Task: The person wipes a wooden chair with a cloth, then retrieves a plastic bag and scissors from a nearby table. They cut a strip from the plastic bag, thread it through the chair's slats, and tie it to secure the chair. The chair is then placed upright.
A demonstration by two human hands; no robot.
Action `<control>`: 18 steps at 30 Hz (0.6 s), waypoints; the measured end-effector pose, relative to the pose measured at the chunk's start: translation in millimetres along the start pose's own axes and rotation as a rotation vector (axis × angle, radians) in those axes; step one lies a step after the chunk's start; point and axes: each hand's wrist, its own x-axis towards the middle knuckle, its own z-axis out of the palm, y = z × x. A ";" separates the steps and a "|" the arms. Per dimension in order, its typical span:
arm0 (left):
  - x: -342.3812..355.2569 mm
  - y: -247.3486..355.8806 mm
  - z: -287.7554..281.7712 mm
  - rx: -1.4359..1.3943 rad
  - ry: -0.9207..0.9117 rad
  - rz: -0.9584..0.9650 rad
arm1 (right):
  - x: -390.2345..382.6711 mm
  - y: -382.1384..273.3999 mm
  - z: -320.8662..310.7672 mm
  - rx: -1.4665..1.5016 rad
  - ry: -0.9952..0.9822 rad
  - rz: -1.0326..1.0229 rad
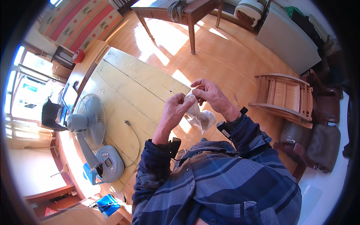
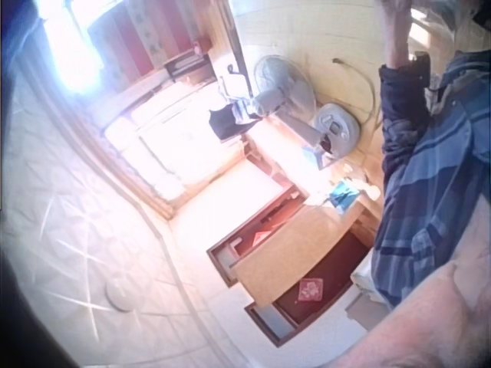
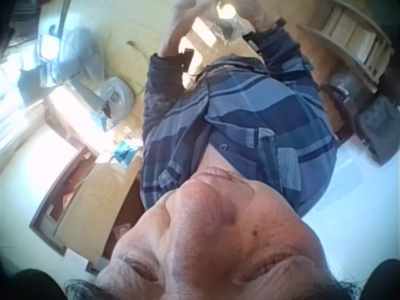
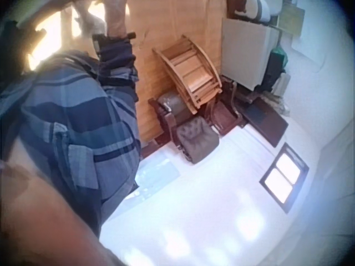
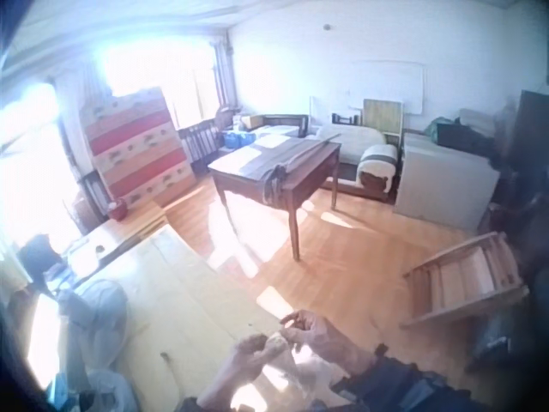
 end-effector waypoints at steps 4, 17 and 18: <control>13.6 0.1 14.7 -0.056 0.145 0.001 | -23.9 7.1 -14.4 -0.259 0.118 -0.106; 57.0 26.3 -0.7 0.096 -0.156 0.032 | -22.6 19.0 -34.6 -0.014 0.139 -0.110; 65.5 29.7 -5.1 0.115 -0.169 0.007 | -21.7 16.1 -36.4 0.000 0.200 -0.094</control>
